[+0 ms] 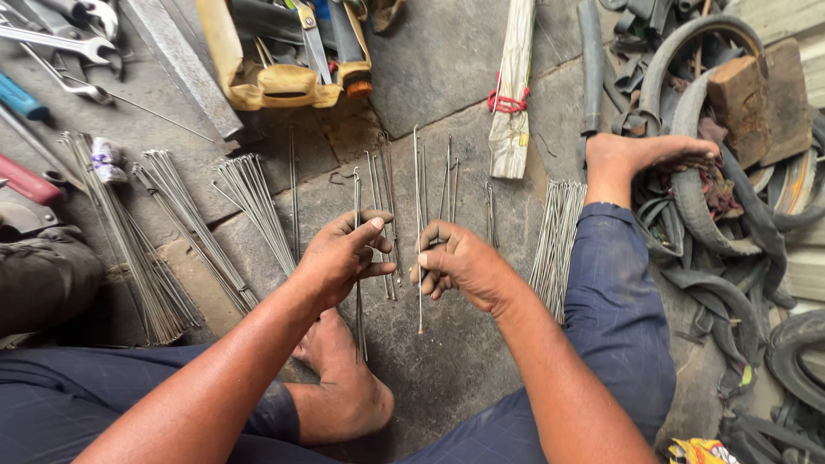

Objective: The person sorts and organizes metal bicycle spokes by hand, picking them up from the floor and arranging them into small bundles.

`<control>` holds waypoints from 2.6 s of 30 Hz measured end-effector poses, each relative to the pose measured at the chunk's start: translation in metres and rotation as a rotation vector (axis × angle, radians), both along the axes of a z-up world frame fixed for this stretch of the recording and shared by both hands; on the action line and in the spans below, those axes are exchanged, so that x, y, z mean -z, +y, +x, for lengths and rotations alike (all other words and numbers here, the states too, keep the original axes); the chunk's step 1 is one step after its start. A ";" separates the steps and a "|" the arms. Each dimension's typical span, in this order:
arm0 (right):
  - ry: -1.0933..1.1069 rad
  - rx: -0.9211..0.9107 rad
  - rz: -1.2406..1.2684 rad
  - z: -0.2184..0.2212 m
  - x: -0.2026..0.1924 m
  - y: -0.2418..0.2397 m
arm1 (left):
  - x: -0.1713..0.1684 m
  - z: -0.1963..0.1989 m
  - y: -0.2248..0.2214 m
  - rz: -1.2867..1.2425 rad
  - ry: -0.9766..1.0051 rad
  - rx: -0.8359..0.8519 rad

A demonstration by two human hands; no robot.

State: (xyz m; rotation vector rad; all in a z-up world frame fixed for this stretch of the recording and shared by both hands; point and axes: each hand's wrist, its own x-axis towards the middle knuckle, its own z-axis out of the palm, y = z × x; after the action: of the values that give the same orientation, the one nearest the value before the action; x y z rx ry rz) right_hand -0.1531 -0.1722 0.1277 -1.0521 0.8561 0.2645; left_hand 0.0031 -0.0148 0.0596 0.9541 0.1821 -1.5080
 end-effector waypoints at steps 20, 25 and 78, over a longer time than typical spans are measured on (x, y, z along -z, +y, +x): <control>0.469 -0.237 -0.738 0.023 0.122 0.034 | 0.033 0.020 0.004 0.405 -0.306 -0.070; 0.473 -0.258 -0.820 0.023 0.134 0.040 | 0.035 0.020 0.001 0.409 -0.299 -0.056; 0.010 -0.333 -1.220 0.041 0.085 0.058 | -0.055 0.027 0.003 -0.132 -1.073 0.142</control>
State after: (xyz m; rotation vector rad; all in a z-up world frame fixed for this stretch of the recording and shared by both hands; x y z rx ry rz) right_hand -0.1116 -0.1137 0.0427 -2.3383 0.8297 -0.0114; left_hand 0.0303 -0.0121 0.1148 1.5514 -0.7556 -0.9366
